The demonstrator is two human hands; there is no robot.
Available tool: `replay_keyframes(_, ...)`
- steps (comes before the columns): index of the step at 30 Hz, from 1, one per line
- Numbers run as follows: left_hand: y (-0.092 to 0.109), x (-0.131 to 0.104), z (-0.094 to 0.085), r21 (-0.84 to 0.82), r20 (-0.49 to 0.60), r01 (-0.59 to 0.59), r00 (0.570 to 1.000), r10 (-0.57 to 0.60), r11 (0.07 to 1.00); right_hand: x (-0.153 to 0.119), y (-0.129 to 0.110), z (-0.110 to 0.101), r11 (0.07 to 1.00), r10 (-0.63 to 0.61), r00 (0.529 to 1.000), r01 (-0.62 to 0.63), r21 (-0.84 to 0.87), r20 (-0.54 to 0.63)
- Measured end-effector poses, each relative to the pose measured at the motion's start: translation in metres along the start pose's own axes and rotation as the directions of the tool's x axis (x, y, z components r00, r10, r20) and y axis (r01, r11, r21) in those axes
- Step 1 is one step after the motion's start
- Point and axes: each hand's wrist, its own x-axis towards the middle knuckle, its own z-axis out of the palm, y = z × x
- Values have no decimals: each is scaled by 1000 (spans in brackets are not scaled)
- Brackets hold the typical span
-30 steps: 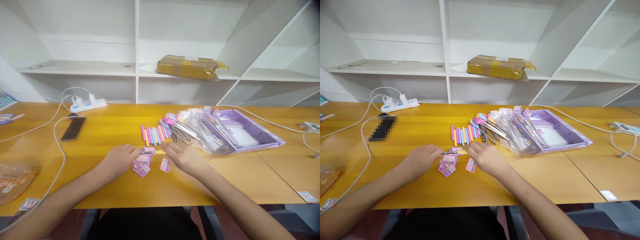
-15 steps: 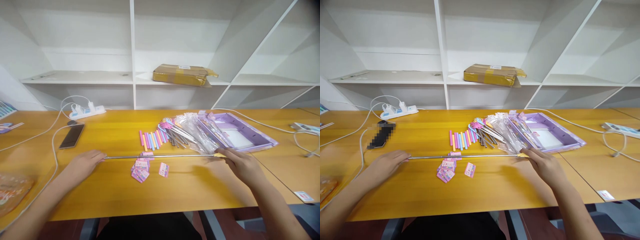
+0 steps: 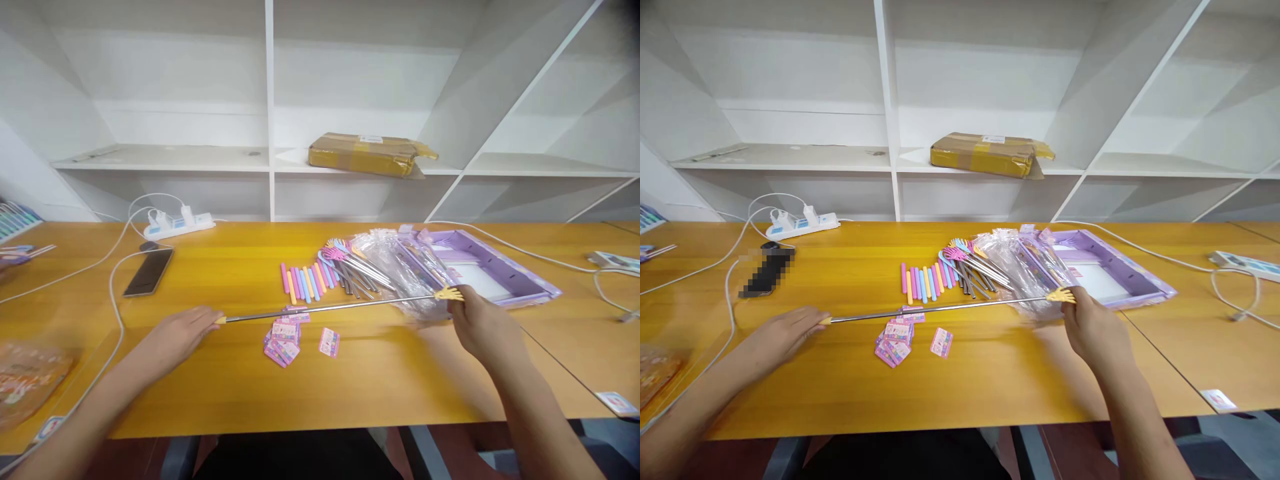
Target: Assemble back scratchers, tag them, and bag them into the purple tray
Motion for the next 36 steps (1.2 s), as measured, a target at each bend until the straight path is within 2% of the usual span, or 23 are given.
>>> replay_keyframes(3,15,12,8,10,-42,-71,997,72,997,0,-44,-12,999,-7,993,13,-53,117)
replay_keyframes(5,34,25,17,7,-29,-94,995,94,996,-11,-87,-14,994,-58,993,68,-86,107)
replay_keyframes(7,58,37,26,-3,-28,-122,992,122,992,-32,-133,-12,977,-182,982,187,-102,58)
replay_keyframes(8,70,43,31,-20,-18,-140,990,140,990,-45,-154,-11,956,-276,960,279,-88,42)
replay_keyframes(9,81,47,34,-42,-14,-156,988,156,987,-58,-173,-11,909,-412,910,413,-51,37)
replay_keyframes(10,90,50,36,-59,-6,-155,988,155,986,-70,-189,-11,870,-491,871,491,-37,14)
replay_keyframes(13,103,52,36,-91,26,-149,988,151,985,-92,-213,-15,814,-580,813,578,-46,-46)
replay_keyframes(16,100,50,28,-100,98,-120,987,129,988,-92,-214,-19,783,-621,781,622,-9,-65)
replay_keyframes(19,98,50,19,-76,177,-69,981,82,995,-84,-210,-20,755,-641,754,653,63,-142)
replay_keyframes(24,104,53,12,-19,266,40,963,-34,999,-77,-208,-15,660,-708,654,747,80,-265)
replay_keyframes(26,108,55,13,35,279,73,957,-80,997,-76,-210,-15,633,-734,627,771,73,-259)
replay_keyframes(31,110,65,20,166,262,71,958,-113,984,-73,-214,-23,547,-809,550,834,77,-209)
replay_keyframes(34,95,68,14,253,235,114,956,-175,961,-60,-194,-23,532,-803,527,844,61,-278)
replay_keyframes(36,70,64,3,291,171,191,954,-248,937,-44,-159,-19,588,-749,553,809,20,-366)
